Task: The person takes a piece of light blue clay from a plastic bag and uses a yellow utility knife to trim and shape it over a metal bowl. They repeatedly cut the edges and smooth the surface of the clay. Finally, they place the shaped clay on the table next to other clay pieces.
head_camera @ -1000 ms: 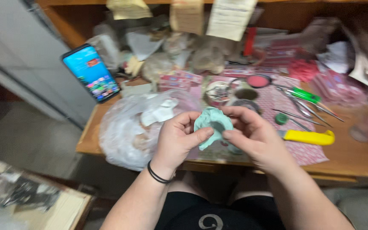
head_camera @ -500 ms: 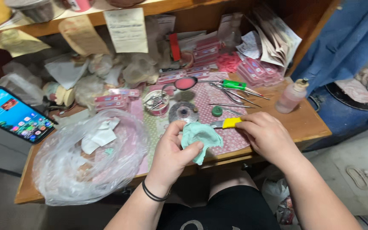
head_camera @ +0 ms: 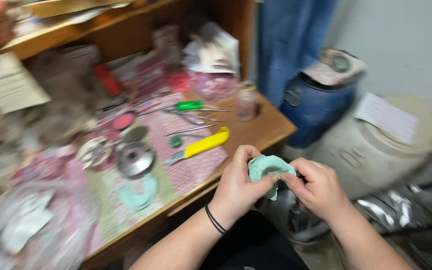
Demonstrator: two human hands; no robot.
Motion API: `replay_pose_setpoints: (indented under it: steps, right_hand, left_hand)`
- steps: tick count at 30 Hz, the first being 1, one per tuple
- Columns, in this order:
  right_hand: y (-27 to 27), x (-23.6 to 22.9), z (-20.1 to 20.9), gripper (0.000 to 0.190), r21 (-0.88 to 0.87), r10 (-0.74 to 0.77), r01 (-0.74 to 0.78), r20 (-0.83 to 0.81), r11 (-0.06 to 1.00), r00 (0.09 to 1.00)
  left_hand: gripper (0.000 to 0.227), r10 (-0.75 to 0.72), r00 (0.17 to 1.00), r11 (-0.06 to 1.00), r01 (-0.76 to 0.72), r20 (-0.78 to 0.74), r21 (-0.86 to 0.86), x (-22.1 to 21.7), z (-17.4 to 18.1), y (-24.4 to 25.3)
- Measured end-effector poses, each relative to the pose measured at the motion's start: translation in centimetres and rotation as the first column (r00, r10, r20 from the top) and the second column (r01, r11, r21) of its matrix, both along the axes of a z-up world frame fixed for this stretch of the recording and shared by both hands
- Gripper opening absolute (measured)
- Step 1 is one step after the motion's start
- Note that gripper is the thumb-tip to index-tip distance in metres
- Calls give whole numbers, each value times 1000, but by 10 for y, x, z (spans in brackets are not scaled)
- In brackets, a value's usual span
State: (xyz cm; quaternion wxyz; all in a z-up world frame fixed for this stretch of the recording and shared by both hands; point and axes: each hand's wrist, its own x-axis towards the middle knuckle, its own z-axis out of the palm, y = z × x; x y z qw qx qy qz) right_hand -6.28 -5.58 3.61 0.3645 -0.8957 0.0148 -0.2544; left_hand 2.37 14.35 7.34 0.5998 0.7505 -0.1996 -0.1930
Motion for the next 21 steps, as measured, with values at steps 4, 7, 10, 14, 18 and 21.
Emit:
replay_pose_setpoints:
  steps: [4, 7, 10, 14, 18, 21]
  right_hand:
    - [-44, -44, -4, 25, -115, -170, 172, 29, 978, 985]
    - [-70, -70, -7, 33, -219, -240, 239, 22, 946, 970]
    - [-93, -85, -26, 39, -217, -292, 288, 16, 933, 956]
    - [-123, -91, -59, 39, 30, -239, 240, -18, 970, 971]
    - [-141, -96, -82, 42, 194, -161, 163, -25, 967, 987]
    - [-159, -96, -100, 38, 317, -78, 108, -107, 942, 991]
  left_hand:
    - [45, -168, 985, 986, 168, -45, 12, -18, -10, -65]
    - [33, -257, 966, 965, 256, 2, 46, -34, -10, -104]
    - [30, -321, 947, 944, 319, 6, 86, -49, -9, -133]
    - [29, -341, 940, 935, 341, -15, 93, -47, -45, -167]
    - [29, -361, 927, 932, 361, -103, -20, -44, -81, -191]
    - [29, -337, 930, 941, 332, -145, -59, -36, -82, -194]
